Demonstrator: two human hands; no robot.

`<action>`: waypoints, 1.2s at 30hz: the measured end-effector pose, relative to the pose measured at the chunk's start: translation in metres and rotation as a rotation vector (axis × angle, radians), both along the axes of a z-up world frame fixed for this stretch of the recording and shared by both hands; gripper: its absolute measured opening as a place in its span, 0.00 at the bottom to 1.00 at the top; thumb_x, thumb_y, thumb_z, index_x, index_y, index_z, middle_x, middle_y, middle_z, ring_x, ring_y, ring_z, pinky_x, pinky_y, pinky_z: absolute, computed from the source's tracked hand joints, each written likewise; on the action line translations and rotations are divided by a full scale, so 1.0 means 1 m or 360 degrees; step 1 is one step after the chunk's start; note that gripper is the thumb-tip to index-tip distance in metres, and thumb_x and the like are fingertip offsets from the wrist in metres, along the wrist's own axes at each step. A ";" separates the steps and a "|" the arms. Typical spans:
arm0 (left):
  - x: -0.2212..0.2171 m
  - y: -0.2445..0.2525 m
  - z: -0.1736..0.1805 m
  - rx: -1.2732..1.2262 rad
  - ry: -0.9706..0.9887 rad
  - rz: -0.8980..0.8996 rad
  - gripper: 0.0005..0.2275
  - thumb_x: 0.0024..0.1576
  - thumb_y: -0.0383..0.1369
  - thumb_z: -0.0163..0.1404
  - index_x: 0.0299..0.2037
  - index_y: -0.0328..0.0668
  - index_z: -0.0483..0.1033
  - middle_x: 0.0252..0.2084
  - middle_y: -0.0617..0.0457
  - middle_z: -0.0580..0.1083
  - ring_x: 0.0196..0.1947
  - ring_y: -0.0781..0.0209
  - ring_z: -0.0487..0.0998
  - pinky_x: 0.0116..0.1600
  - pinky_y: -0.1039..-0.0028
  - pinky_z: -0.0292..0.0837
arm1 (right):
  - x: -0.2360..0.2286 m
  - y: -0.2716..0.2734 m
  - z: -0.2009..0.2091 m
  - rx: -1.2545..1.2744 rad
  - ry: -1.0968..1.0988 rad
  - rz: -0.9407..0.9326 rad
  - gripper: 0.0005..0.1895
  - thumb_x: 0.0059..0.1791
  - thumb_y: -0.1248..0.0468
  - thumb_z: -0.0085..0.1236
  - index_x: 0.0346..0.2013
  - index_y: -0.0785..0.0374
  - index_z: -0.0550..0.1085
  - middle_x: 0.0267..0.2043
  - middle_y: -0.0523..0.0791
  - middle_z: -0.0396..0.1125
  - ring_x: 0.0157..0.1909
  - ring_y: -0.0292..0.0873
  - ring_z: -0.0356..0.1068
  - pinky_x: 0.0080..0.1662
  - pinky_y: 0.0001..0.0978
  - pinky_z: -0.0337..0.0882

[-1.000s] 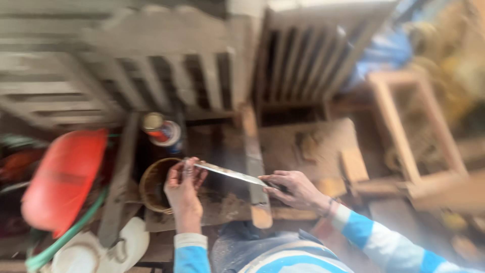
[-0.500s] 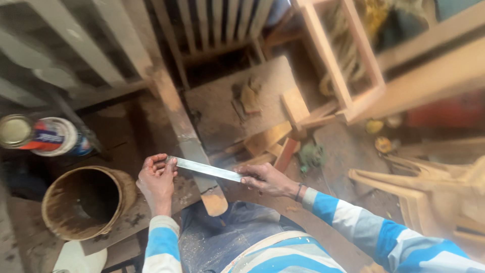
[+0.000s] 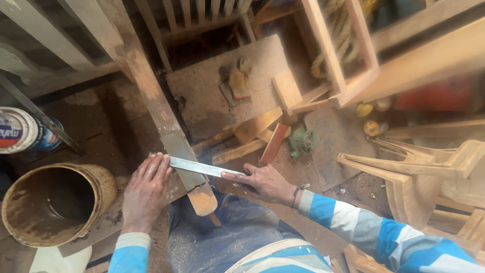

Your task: The person dips a metal strip into a container of dark liquid, then wipes the liquid along the surface of the strip with their fingers.

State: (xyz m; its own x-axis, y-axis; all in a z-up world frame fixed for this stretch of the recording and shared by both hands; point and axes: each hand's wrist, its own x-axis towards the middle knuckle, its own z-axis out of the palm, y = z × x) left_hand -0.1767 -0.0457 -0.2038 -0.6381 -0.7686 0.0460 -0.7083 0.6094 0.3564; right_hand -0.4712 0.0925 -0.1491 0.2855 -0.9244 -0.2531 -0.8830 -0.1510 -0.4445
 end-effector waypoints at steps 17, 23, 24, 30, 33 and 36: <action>-0.005 -0.034 0.015 0.0024 -0.0292 -0.0286 0.17 0.56 0.28 0.50 0.56 0.49 0.76 0.60 0.56 0.75 0.62 0.59 0.73 0.70 0.67 0.66 | -0.001 -0.022 0.018 0.0470 -0.0746 -0.0311 0.21 0.56 0.57 0.52 0.63 0.54 0.73 0.53 0.49 0.76 0.49 0.50 0.79 0.51 0.41 0.77; -0.007 -0.033 0.019 0.0069 -0.0247 -0.0228 0.17 0.56 0.28 0.49 0.56 0.47 0.77 0.59 0.55 0.75 0.62 0.59 0.73 0.68 0.67 0.67 | 0.001 -0.024 0.018 0.0394 -0.0818 -0.0284 0.20 0.56 0.58 0.51 0.63 0.55 0.73 0.56 0.48 0.75 0.52 0.50 0.78 0.54 0.40 0.77; -0.007 -0.033 0.020 0.0080 -0.0222 -0.0221 0.16 0.56 0.28 0.49 0.55 0.47 0.77 0.59 0.55 0.76 0.62 0.58 0.73 0.68 0.67 0.67 | 0.003 -0.025 0.018 0.0383 -0.0838 -0.0301 0.20 0.57 0.59 0.51 0.63 0.56 0.73 0.56 0.48 0.75 0.53 0.50 0.78 0.54 0.40 0.77; -0.008 -0.033 0.023 0.0109 -0.0077 -0.0222 0.14 0.57 0.32 0.50 0.53 0.42 0.78 0.57 0.51 0.76 0.61 0.55 0.74 0.66 0.65 0.67 | 0.005 -0.022 0.019 0.0330 -0.0929 -0.0334 0.20 0.57 0.62 0.52 0.64 0.59 0.72 0.58 0.50 0.74 0.54 0.52 0.77 0.55 0.39 0.76; -0.010 -0.033 0.026 0.0089 -0.0118 -0.0216 0.14 0.56 0.29 0.50 0.52 0.42 0.78 0.56 0.51 0.77 0.60 0.55 0.75 0.66 0.65 0.67 | 0.008 -0.025 0.025 0.0505 -0.0874 -0.0442 0.20 0.55 0.62 0.52 0.62 0.58 0.73 0.57 0.49 0.74 0.44 0.48 0.80 0.48 0.38 0.77; -0.014 -0.032 0.027 0.0102 -0.0097 -0.0182 0.14 0.56 0.28 0.50 0.51 0.40 0.78 0.54 0.51 0.77 0.59 0.55 0.75 0.67 0.66 0.67 | 0.010 -0.027 0.030 0.0680 -0.0741 -0.0516 0.21 0.54 0.61 0.51 0.63 0.55 0.73 0.52 0.49 0.77 0.37 0.48 0.80 0.45 0.38 0.77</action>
